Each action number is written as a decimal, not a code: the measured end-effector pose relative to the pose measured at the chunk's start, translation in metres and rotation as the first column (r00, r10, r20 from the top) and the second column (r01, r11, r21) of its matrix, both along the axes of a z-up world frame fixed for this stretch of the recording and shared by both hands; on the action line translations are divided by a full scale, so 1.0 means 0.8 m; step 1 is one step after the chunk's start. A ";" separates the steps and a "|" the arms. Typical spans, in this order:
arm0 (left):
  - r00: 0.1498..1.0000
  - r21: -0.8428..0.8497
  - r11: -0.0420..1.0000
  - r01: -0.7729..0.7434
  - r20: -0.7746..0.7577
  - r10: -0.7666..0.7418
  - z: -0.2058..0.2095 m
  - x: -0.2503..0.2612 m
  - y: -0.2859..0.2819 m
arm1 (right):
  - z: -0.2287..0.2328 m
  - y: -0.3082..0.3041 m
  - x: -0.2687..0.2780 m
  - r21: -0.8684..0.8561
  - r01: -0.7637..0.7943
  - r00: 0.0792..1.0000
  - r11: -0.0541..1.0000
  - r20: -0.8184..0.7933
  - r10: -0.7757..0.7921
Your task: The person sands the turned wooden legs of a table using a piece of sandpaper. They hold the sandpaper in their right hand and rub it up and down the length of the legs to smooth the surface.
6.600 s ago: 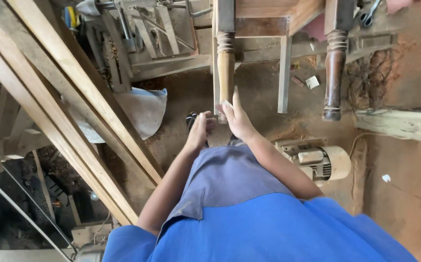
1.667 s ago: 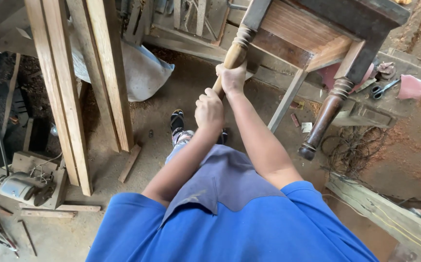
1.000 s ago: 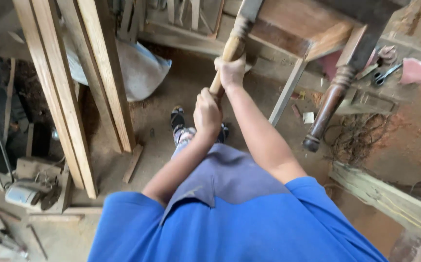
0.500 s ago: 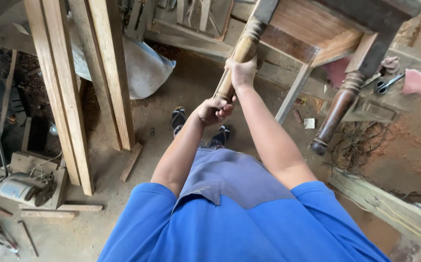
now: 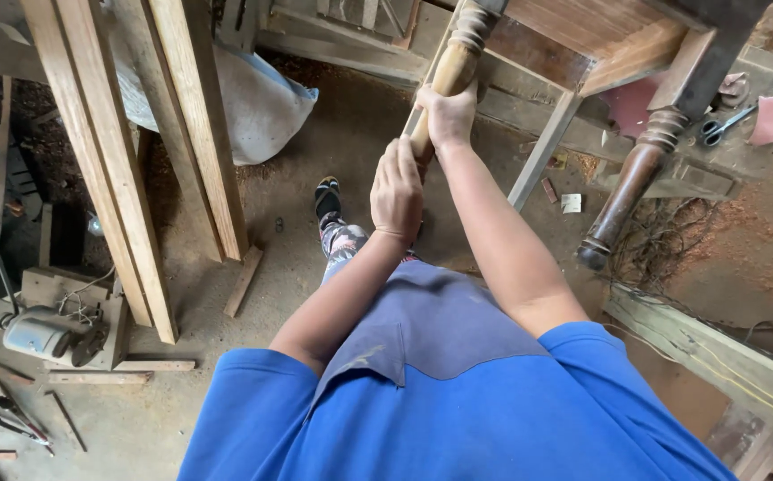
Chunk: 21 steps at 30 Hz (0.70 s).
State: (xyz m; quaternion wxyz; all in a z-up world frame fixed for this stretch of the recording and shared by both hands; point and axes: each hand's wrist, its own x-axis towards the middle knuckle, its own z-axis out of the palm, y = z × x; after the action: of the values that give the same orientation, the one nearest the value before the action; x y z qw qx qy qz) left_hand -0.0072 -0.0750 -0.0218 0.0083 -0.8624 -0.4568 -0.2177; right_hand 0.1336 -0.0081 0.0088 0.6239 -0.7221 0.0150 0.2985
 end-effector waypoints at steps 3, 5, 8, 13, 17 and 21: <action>0.989 0.123 0.984 0.128 -0.095 -0.117 0.017 -0.004 0.016 | -0.006 -0.003 0.010 -0.020 0.023 1.000 1.000 0.022 -0.022; 0.959 -0.237 0.934 0.269 -0.021 -0.282 0.012 -0.014 0.022 | 0.011 -0.018 0.011 -0.076 -0.230 0.972 0.970 -0.056 0.227; 0.968 -0.668 0.711 0.219 0.241 -0.071 0.120 -0.027 0.086 | 0.061 -0.072 0.007 -0.137 -0.331 0.924 0.934 -0.246 0.292; 0.913 -0.818 0.451 0.358 0.407 0.014 0.147 0.005 0.155 | 0.080 -0.158 -0.007 -0.027 -0.222 0.958 0.975 -0.194 0.213; 0.824 -0.923 0.009 0.385 0.349 0.447 0.219 0.112 0.110 | 0.113 -0.152 -0.028 0.411 -0.183 0.941 0.893 -0.190 0.281; 0.621 -0.753 0.047 0.657 0.504 -0.601 0.157 0.095 0.129 | 0.088 -0.159 -0.022 0.523 0.017 0.971 0.852 -0.212 0.111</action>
State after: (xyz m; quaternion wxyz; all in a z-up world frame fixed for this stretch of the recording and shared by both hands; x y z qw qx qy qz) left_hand 0.0690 0.0279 0.1037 -0.5629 -0.8210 -0.0725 0.0613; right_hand 0.1157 -0.1352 0.0794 0.7822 -0.4858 -0.0106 0.3899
